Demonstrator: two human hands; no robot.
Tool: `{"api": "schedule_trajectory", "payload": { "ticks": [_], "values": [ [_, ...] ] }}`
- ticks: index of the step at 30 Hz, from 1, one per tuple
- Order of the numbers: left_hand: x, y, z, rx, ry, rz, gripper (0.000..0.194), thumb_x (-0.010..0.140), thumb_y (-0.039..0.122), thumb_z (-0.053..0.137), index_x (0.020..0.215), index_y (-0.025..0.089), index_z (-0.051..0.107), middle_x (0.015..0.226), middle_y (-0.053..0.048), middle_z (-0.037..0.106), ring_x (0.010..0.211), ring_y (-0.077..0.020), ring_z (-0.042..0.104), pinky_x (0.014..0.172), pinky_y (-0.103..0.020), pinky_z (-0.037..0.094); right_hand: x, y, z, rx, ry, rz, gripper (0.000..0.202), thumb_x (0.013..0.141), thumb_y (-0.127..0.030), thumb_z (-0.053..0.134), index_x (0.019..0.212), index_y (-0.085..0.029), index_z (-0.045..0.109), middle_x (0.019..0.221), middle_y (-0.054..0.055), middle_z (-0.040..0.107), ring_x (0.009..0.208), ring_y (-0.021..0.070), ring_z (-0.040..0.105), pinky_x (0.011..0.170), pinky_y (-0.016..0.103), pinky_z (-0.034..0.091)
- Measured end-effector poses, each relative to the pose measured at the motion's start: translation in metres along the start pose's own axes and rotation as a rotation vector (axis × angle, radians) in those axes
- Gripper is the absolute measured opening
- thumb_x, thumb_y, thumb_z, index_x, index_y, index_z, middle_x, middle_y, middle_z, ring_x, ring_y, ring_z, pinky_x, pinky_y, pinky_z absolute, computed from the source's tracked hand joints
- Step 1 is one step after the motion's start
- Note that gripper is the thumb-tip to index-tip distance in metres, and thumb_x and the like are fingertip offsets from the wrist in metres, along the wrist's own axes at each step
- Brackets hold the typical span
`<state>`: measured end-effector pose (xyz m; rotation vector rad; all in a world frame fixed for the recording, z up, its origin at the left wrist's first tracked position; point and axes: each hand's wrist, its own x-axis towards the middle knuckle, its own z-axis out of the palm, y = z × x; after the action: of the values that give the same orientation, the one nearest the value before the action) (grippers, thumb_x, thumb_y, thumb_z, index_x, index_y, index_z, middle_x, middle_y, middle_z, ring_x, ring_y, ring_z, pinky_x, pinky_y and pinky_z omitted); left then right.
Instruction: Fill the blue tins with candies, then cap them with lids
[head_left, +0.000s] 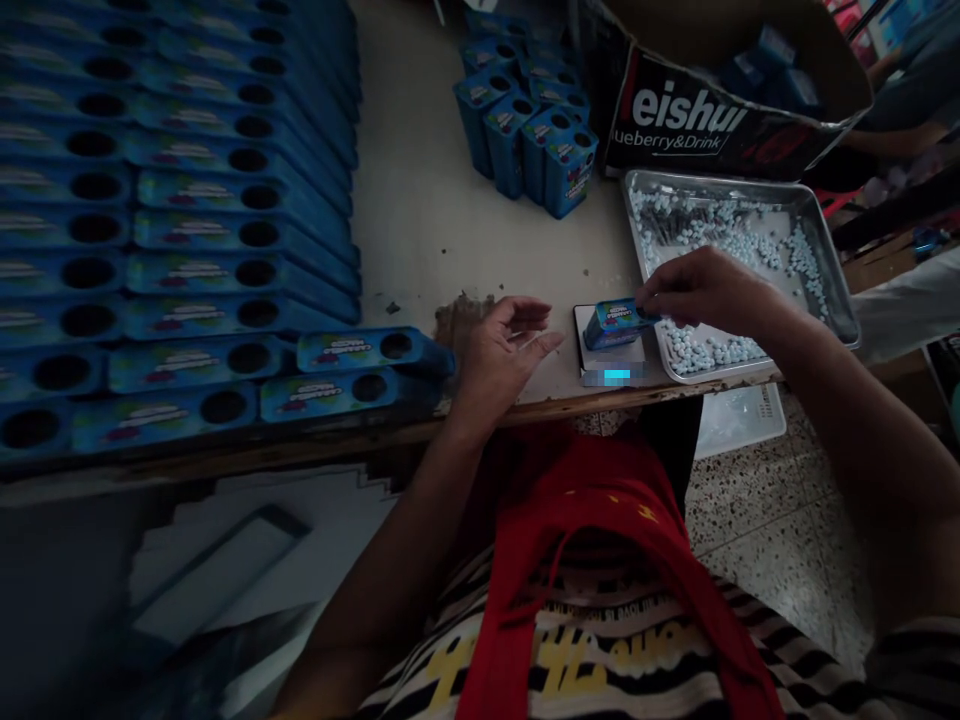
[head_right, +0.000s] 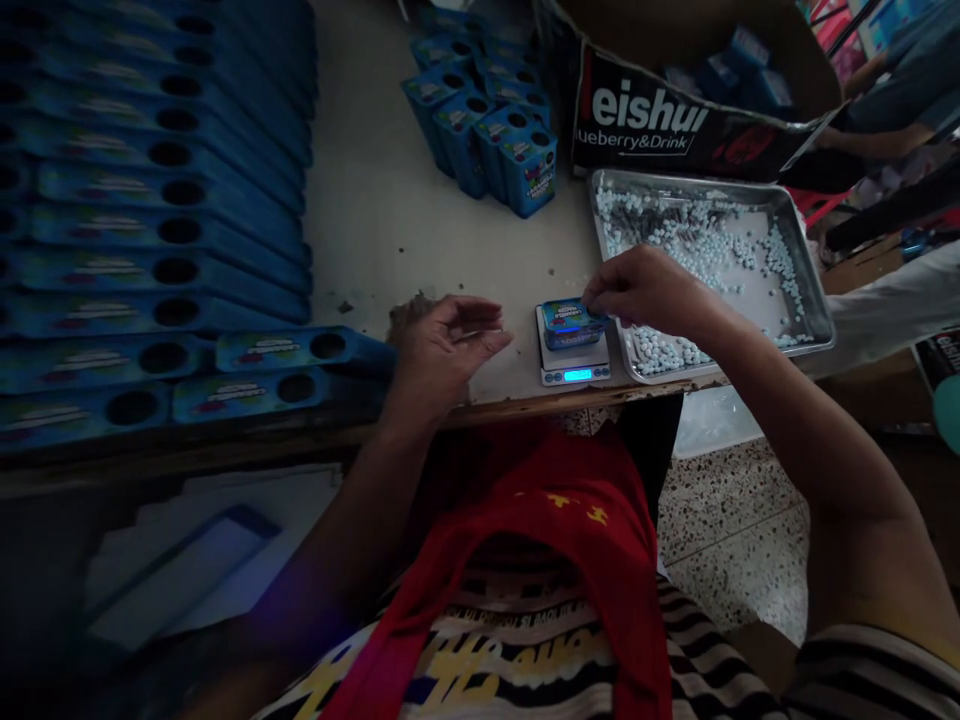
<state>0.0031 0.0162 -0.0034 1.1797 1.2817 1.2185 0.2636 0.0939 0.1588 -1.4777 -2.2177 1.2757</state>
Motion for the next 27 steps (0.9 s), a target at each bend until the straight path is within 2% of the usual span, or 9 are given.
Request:
{"api": "schedule_trajectory", "payload": {
  "ticks": [4,10,16,19,21,24,27],
  "values": [
    [0.001,0.001,0.000,-0.032,-0.003,-0.007,0.041,0.079,0.035,0.086,0.113,0.021,0.070,0.117,-0.008,0.078,0.109,-0.0228,0.076,0.102,-0.041,0.067,0.003,0.002,0.007,0.011,0.115,0.010,0.018,0.088,-0.035,0.088,0.092,-0.017,0.085,0.059,-0.002,0.066,0.054,0.0102,0.057,0.055,0.026,0.045],
    [0.001,0.008,0.000,-0.010,0.002,-0.023,0.039,0.079,0.034,0.087,0.112,0.021,0.070,0.118,-0.008,0.079,0.108,-0.0232,0.076,0.102,-0.042,0.066,-0.003,0.005,0.023,-0.064,0.314,-0.028,0.018,0.084,-0.035,0.089,0.088,-0.017,0.086,0.069,0.003,0.075,0.068,0.0179,0.070,0.063,0.029,0.052],
    [0.001,0.009,0.005,0.041,0.002,-0.033,0.038,0.079,0.035,0.087,0.112,0.022,0.072,0.117,-0.007,0.079,0.107,-0.0228,0.075,0.100,-0.040,0.065,-0.005,0.008,0.025,0.147,0.340,-0.015,0.026,0.083,-0.041,0.094,0.089,-0.017,0.085,0.067,0.002,0.073,0.060,0.0142,0.063,0.057,0.029,0.052],
    [0.000,0.011,0.007,0.055,0.008,-0.031,0.039,0.080,0.036,0.088,0.112,0.022,0.071,0.119,-0.007,0.079,0.108,-0.0227,0.075,0.100,-0.040,0.065,-0.004,0.012,0.016,0.277,0.396,0.010,0.026,0.084,-0.041,0.096,0.090,-0.019,0.082,0.072,0.001,0.074,0.062,0.0125,0.064,0.056,0.026,0.053],
    [-0.001,0.013,0.006,0.060,0.004,-0.033,0.040,0.080,0.037,0.088,0.112,0.022,0.070,0.120,-0.007,0.079,0.110,-0.0230,0.075,0.101,-0.040,0.065,-0.006,0.023,0.004,0.391,0.452,0.063,0.026,0.087,-0.041,0.095,0.090,-0.021,0.079,0.079,0.001,0.075,0.065,0.0112,0.066,0.054,0.022,0.052],
    [-0.004,0.015,0.003,0.065,0.001,-0.047,0.040,0.080,0.037,0.088,0.113,0.022,0.070,0.122,-0.008,0.079,0.112,-0.0234,0.075,0.102,-0.040,0.065,-0.013,0.051,-0.015,0.558,0.499,0.197,0.025,0.091,-0.038,0.093,0.088,-0.023,0.073,0.083,0.001,0.074,0.067,0.0098,0.067,0.052,0.018,0.052],
    [-0.004,0.012,0.003,0.044,-0.003,-0.040,0.040,0.080,0.037,0.088,0.113,0.022,0.071,0.122,-0.009,0.079,0.112,-0.0238,0.075,0.101,-0.040,0.065,-0.026,0.079,-0.021,0.674,0.508,0.356,0.016,0.090,-0.022,0.089,0.087,-0.021,0.074,0.083,0.002,0.074,0.069,0.0099,0.069,0.058,0.017,0.059]
  ]
}}
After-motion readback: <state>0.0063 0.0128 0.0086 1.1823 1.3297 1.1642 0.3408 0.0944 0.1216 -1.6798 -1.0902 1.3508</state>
